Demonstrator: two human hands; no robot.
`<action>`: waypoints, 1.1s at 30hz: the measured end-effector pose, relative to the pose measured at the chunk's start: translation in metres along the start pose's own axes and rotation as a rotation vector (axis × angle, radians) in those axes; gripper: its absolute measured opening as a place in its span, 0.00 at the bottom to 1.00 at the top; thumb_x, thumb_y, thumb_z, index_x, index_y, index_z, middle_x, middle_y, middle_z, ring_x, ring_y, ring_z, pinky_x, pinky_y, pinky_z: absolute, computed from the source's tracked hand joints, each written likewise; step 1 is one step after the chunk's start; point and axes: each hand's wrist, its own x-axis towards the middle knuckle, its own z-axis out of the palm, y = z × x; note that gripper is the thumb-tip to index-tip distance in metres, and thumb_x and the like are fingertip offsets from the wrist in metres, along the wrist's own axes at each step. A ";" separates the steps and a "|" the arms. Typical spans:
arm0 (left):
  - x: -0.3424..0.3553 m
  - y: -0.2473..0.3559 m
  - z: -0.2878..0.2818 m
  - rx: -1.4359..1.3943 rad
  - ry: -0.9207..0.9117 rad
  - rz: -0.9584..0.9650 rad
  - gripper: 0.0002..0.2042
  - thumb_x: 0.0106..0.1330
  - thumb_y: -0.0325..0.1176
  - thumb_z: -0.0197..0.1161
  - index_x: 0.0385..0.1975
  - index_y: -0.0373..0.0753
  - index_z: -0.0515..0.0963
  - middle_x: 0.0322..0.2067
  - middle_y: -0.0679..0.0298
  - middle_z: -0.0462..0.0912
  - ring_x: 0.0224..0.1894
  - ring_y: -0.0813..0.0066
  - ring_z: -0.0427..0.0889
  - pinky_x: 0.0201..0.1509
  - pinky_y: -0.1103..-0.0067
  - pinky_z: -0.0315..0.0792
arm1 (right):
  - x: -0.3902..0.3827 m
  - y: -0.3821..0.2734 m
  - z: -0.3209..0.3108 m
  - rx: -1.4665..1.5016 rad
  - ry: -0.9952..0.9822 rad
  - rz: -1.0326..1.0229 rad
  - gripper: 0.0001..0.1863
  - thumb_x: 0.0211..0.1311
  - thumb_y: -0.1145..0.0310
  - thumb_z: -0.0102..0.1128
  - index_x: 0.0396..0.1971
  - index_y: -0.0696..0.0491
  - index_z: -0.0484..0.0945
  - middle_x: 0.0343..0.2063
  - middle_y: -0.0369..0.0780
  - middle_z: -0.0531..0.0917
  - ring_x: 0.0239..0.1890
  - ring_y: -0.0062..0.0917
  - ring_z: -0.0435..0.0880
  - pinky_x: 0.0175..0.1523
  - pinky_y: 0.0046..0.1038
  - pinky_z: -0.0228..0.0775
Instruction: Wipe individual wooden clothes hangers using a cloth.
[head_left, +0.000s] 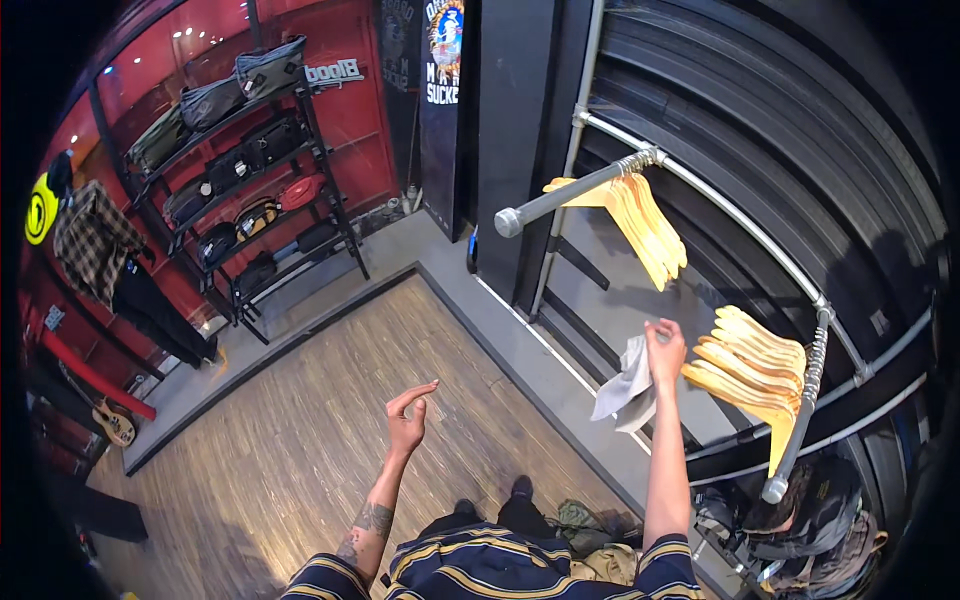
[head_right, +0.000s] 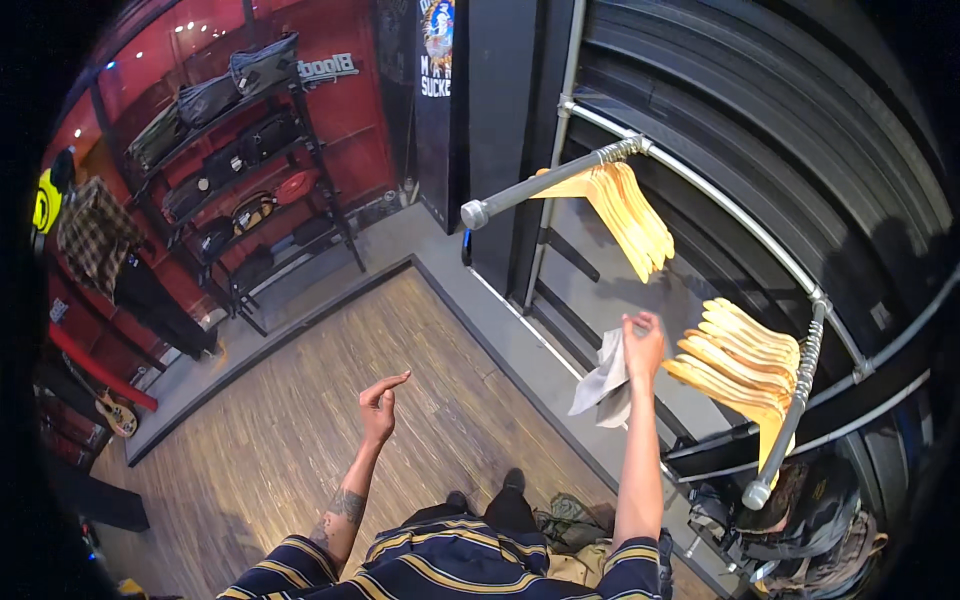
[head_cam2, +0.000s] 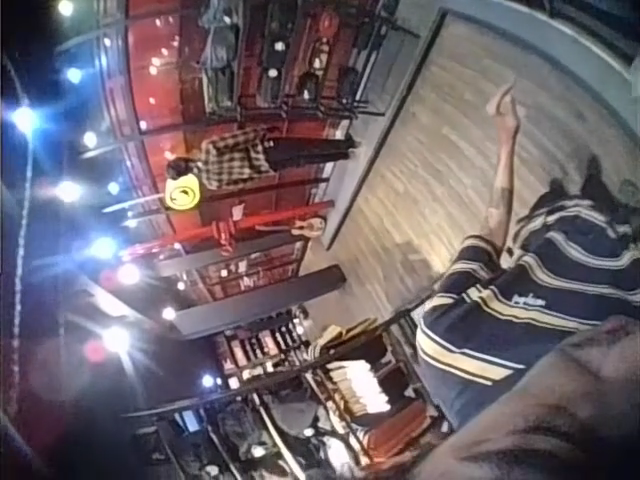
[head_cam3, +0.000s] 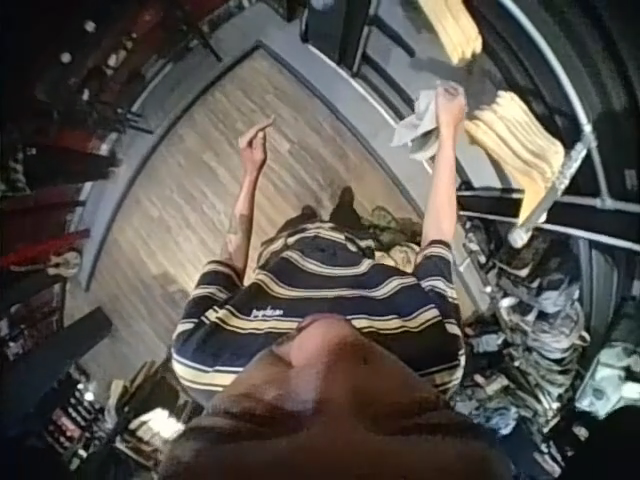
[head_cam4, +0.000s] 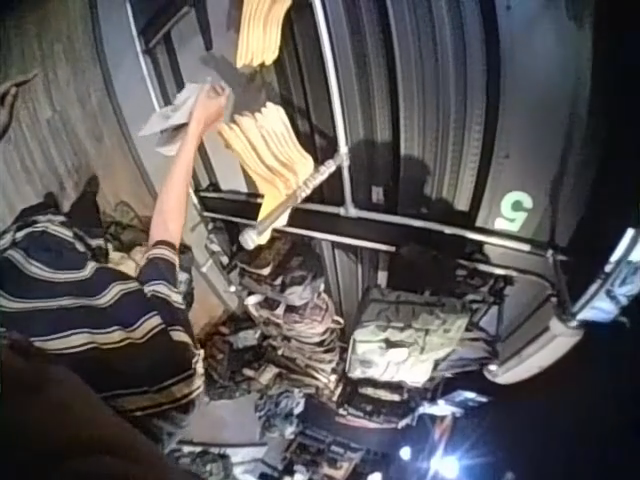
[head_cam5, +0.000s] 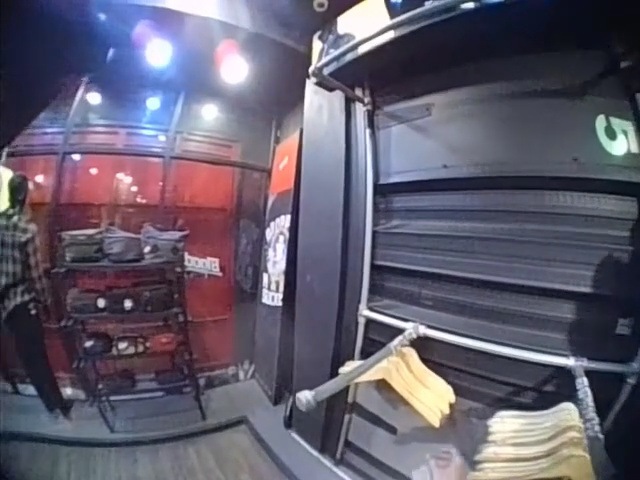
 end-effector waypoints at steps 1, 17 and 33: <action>0.002 0.000 0.001 0.002 0.012 -0.011 0.22 0.74 0.47 0.53 0.43 0.32 0.84 0.45 0.53 0.87 0.52 0.61 0.85 0.59 0.71 0.73 | 0.015 0.002 0.003 -0.021 0.015 0.026 0.26 0.57 0.52 0.70 0.47 0.58 0.82 0.39 0.44 0.89 0.46 0.36 0.87 0.56 0.33 0.73; 0.037 0.009 0.061 0.086 0.064 -0.019 0.22 0.73 0.48 0.56 0.43 0.32 0.84 0.46 0.53 0.87 0.53 0.59 0.85 0.58 0.70 0.74 | 0.132 0.076 0.067 0.498 -0.288 0.418 0.30 0.65 0.47 0.65 0.45 0.65 0.83 0.37 0.42 0.87 0.39 0.23 0.82 0.49 0.27 0.72; 0.039 0.003 0.077 0.122 0.095 -0.073 0.23 0.74 0.50 0.54 0.43 0.34 0.85 0.45 0.54 0.87 0.52 0.60 0.85 0.57 0.70 0.74 | 0.126 -0.050 0.003 0.215 -0.175 -0.259 0.21 0.71 0.57 0.59 0.43 0.63 0.83 0.26 0.44 0.85 0.31 0.23 0.80 0.42 0.29 0.71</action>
